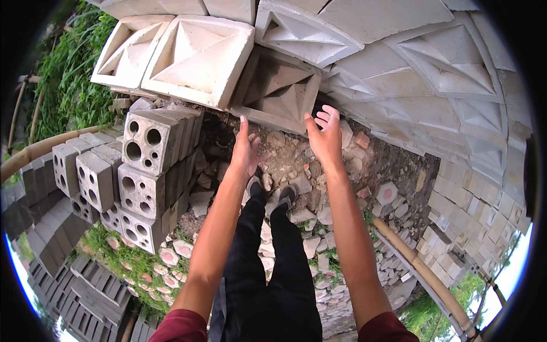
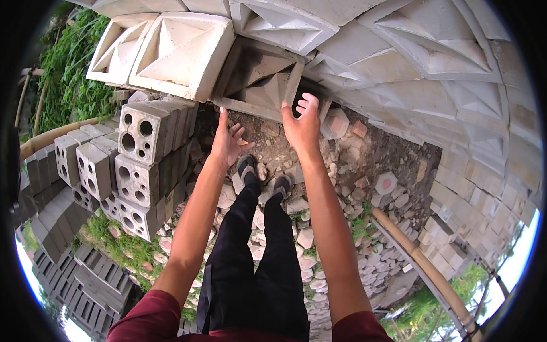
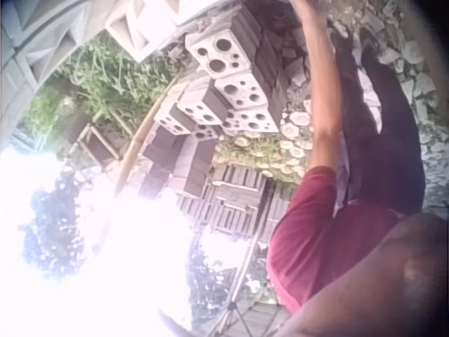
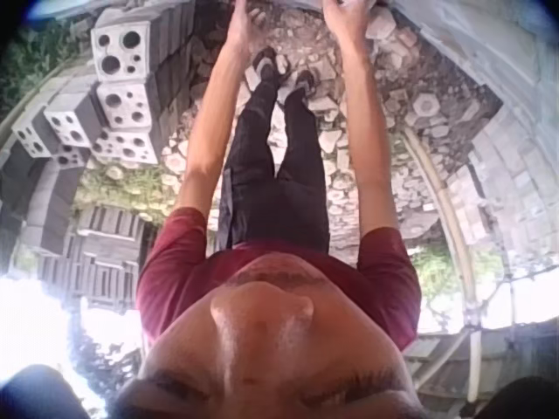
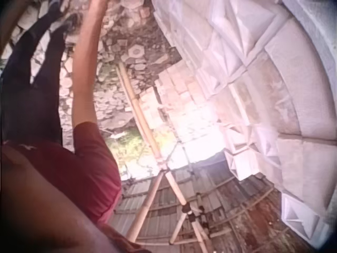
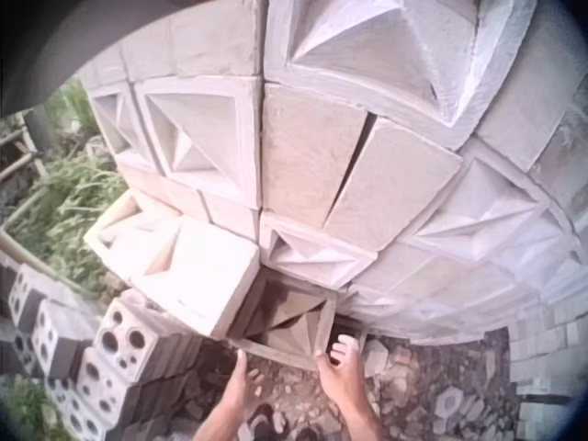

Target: The person picks up concrete ventilation blocks one by one from various stacks and places them into an existing structure of identical blocks, aligning them with the others.

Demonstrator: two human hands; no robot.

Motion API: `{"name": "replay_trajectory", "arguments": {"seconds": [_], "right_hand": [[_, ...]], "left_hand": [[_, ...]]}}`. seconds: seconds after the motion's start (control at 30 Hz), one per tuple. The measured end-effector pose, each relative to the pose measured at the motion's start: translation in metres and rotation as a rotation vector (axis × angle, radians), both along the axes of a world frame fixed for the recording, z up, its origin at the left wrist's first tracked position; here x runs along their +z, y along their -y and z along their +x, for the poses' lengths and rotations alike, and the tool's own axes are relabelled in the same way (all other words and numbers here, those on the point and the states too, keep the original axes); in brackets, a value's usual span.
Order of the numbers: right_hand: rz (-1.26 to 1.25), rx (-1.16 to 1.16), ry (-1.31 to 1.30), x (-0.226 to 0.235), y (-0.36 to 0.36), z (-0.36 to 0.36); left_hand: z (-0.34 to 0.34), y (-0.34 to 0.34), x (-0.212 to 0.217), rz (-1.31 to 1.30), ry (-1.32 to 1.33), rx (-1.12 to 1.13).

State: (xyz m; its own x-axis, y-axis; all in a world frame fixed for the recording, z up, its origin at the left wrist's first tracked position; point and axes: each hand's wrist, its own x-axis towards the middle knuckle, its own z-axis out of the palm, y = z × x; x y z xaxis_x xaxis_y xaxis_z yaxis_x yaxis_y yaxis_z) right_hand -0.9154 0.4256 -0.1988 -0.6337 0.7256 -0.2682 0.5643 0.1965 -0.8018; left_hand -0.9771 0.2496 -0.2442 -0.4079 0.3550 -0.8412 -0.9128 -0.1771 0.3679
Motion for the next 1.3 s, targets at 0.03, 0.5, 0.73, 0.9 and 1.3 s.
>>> {"name": "replay_trajectory", "arguments": {"seconds": [0.03,0.5,0.73,0.9,1.3], "right_hand": [[-0.002,-0.008,0.064,-0.006,-0.010,-0.008],[-0.381,0.147,0.289,-0.050,-0.078,-0.089],[-0.586,0.232,0.372,-0.063,-0.101,-0.088],[-0.609,0.218,0.351,-0.054,-0.091,-0.093],[-0.610,0.433,0.300,0.000,-0.048,-0.001]], "left_hand": [[-0.006,-0.008,0.000,-0.005,0.026,0.029],[-0.038,-0.035,-0.022,-0.104,0.012,0.155],[-0.035,-0.054,-0.020,-0.286,-0.037,0.229],[-0.031,-0.048,-0.045,-0.366,-0.107,0.258],[0.112,-0.015,-0.004,-0.127,-0.046,0.625]]}}
